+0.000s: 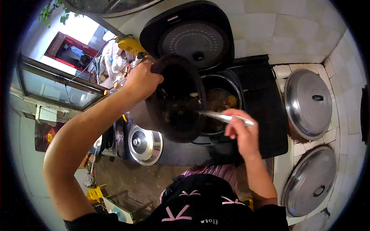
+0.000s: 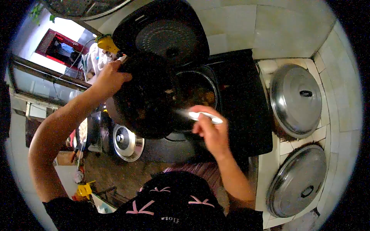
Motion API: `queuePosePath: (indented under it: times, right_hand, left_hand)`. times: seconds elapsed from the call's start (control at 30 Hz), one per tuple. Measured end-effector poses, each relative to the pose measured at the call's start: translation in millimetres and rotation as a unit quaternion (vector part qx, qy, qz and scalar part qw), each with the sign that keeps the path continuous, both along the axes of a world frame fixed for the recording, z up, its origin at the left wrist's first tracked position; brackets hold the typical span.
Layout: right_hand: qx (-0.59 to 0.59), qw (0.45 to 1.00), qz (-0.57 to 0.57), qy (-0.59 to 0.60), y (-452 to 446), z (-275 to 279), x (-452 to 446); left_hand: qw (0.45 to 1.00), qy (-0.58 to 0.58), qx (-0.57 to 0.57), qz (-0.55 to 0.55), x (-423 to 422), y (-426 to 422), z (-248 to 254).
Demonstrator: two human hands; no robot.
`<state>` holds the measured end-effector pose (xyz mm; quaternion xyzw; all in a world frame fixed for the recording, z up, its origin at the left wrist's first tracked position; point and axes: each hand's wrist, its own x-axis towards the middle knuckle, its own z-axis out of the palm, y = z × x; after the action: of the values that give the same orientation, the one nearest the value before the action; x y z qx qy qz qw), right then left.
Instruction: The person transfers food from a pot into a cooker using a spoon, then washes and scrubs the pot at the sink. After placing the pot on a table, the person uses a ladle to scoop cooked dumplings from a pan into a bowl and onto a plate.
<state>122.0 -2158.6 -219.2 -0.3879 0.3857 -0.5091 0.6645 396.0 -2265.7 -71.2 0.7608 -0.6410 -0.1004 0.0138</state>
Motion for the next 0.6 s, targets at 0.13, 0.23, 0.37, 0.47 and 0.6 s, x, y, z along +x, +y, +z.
queuePosePath:
  times: [0.13,0.23,0.37,0.47,0.6]
  right_hand:
    - [0.054,0.993,0.091,-0.046,-6.9,-12.4,45.2]
    - [0.073,0.993,0.093,-0.03,-9.4,-20.9,47.0]
    - [0.057,0.998,0.0,0.026,-7.3,-26.5,7.5]
    - [0.005,0.998,-0.056,0.041,-6.5,-15.9,-24.2]
    - [-0.04,0.997,-0.053,0.032,-13.7,-5.0,-3.1]
  left_hand:
    - [0.999,-0.023,0.015,-0.047,-5.0,6.2,5.9]
    - [1.0,-0.009,-0.013,0.003,-9.5,6.8,6.9]
    - [1.0,-0.006,-0.01,-0.022,0.4,3.4,1.4]
    - [1.0,-0.01,-0.013,-0.025,-1.0,5.6,3.3]
    - [0.999,-0.024,-0.028,-0.016,-9.4,8.1,6.8]
